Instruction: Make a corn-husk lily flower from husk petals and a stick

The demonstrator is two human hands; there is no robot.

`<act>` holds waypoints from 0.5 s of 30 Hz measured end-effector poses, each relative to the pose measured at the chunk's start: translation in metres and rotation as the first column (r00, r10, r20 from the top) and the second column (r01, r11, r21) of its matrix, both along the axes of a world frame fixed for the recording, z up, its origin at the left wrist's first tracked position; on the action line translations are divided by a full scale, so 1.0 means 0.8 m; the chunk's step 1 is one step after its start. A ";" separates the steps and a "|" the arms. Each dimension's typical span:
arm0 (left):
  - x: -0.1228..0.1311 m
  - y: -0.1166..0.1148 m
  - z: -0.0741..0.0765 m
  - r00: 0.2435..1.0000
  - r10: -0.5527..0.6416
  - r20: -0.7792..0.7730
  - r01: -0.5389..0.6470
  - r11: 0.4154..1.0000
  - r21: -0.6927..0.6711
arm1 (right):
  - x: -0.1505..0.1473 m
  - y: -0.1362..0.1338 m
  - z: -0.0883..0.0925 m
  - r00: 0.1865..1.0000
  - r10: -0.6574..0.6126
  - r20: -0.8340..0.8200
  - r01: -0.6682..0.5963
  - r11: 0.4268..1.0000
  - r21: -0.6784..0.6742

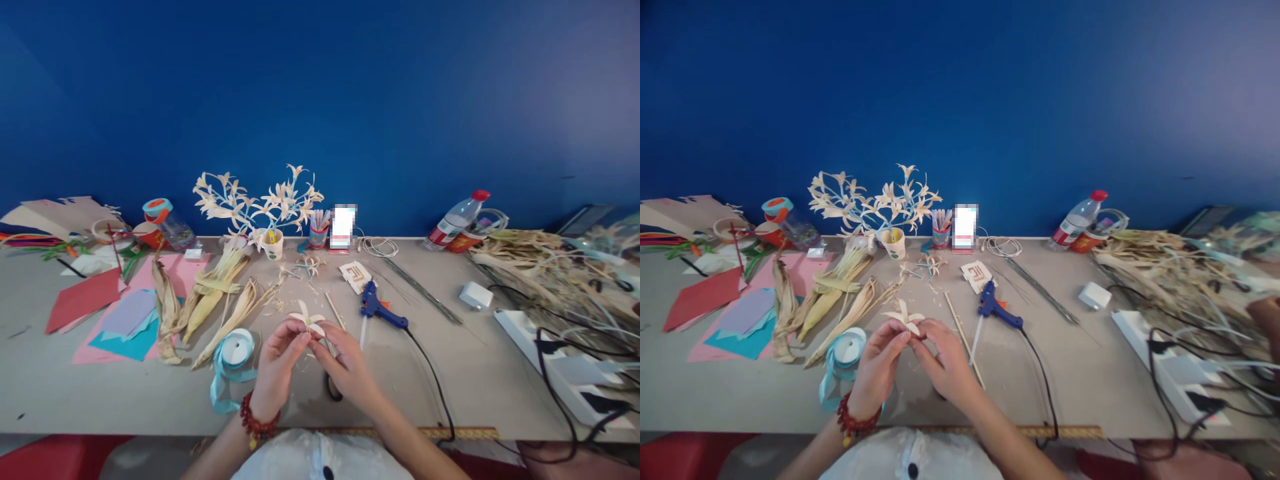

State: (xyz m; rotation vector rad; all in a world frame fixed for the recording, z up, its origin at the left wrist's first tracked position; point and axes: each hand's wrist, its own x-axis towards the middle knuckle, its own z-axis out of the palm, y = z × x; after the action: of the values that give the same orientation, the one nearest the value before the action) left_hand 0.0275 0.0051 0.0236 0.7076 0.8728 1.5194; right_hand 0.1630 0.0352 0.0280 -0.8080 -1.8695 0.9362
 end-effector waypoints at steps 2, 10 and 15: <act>-0.004 -0.001 -0.004 1.000 -0.007 -0.015 0.006 1.000 -0.008 | -0.001 -0.002 -0.001 1.000 0.010 0.016 -0.011 1.000 0.023; -0.014 -0.001 -0.016 0.988 0.143 -0.052 -0.146 0.988 -0.056 | 0.094 0.035 -0.025 0.860 -0.359 0.362 0.283 0.927 0.246; -0.013 0.004 -0.014 0.989 0.139 -0.053 -0.140 0.990 -0.008 | 0.170 0.078 -0.061 0.426 -0.499 0.755 0.358 0.859 0.366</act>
State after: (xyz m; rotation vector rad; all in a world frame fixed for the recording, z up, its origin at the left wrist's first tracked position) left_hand 0.0172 0.0080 0.0128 0.6925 0.9873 1.6245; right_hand 0.2991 0.0972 -0.0205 -1.7675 -2.2699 -0.0106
